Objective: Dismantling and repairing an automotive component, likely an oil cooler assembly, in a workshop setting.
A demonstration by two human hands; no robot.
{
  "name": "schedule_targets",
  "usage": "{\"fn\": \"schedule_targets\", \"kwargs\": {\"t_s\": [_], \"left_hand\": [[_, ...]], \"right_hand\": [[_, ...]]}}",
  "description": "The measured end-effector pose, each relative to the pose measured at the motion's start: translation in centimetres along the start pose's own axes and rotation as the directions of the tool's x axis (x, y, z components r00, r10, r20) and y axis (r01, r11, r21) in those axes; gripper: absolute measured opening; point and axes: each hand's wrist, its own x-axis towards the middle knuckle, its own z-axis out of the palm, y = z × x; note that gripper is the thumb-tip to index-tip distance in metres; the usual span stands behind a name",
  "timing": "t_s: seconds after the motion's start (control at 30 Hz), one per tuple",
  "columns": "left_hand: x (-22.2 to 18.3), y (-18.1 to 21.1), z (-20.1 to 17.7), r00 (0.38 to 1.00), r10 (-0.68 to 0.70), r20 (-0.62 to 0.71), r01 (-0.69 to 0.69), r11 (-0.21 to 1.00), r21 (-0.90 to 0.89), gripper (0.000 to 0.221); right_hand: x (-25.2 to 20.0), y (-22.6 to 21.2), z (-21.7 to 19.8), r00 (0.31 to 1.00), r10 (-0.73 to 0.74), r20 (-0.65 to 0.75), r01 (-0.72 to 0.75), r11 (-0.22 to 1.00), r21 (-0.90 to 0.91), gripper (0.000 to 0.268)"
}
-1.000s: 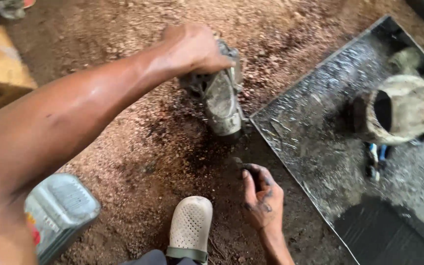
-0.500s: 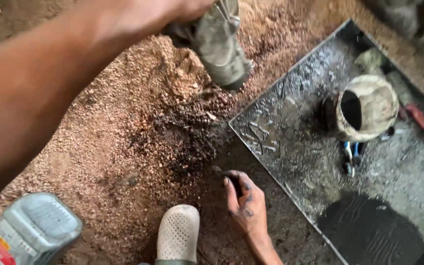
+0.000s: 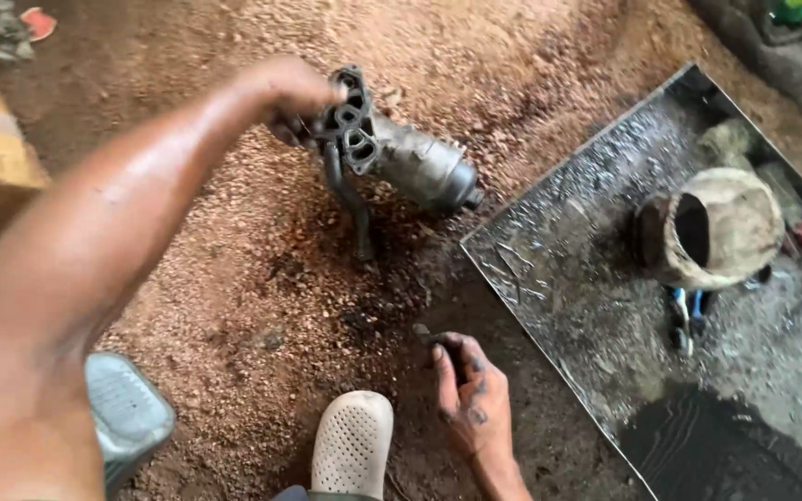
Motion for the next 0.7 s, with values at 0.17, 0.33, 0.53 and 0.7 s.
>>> {"fn": "schedule_targets", "kwargs": {"t_s": [0.17, 0.33, 0.53, 0.7], "left_hand": [[3.2, -2.8, 0.4, 0.999, -0.027, -0.02, 0.027, 1.0, 0.007, 0.022], [0.7, -1.9, 0.8, 0.987, -0.029, -0.157, 0.018, 0.997, -0.069, 0.015], [-1.7, -1.1, 0.3, 0.974, 0.017, -0.224, -0.016, 1.0, 0.007, 0.011], [-2.7, 0.3, 1.2, 0.994, -0.016, -0.112, 0.025, 0.997, 0.077, 0.011]], "right_hand": [[-0.4, -1.0, 1.8, 0.997, -0.013, 0.073, 0.012, 1.0, 0.013, 0.02], [-0.4, 0.3, 1.8, 0.994, 0.003, 0.114, 0.001, 0.999, -0.04, 0.02], [1.0, 3.4, 0.5, 0.99, 0.11, 0.084, -0.103, 0.991, -0.09, 0.023], [1.3, 3.5, -0.4, 0.994, 0.103, 0.035, -0.098, 0.988, -0.119, 0.025]]}}
